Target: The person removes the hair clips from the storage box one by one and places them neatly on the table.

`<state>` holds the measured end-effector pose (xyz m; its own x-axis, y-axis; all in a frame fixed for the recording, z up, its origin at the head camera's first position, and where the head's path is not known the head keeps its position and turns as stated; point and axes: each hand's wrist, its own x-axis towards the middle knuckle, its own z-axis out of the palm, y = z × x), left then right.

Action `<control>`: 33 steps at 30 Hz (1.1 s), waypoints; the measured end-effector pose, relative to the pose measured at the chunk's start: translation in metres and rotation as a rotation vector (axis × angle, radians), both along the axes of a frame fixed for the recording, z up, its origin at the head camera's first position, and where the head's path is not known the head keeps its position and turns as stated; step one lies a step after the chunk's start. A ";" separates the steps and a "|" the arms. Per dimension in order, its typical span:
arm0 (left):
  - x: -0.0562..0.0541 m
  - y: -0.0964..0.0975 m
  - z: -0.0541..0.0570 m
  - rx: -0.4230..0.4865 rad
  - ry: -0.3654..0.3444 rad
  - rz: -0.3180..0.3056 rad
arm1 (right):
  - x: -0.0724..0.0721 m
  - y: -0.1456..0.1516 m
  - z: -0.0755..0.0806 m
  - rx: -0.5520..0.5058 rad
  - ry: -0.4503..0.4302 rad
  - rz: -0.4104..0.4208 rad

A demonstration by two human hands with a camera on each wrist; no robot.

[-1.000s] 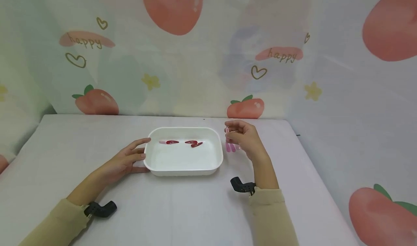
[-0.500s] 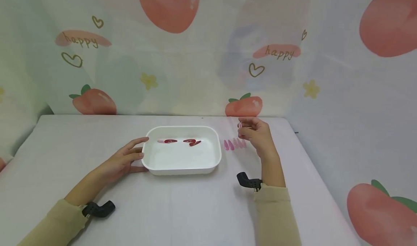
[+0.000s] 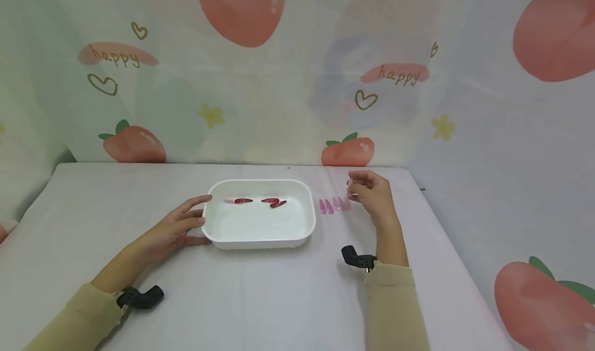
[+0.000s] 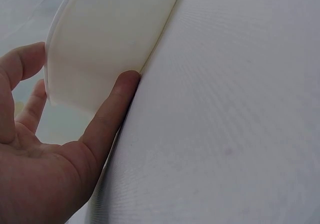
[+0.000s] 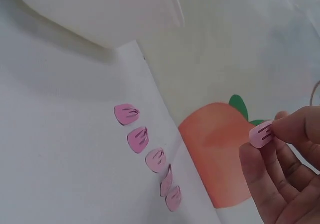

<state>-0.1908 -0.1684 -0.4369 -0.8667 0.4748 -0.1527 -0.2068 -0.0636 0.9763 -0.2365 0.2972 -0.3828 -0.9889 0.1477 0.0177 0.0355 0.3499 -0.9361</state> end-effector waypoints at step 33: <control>0.000 0.002 0.001 0.008 -0.009 0.007 | -0.005 0.019 -0.036 0.387 -0.177 -0.001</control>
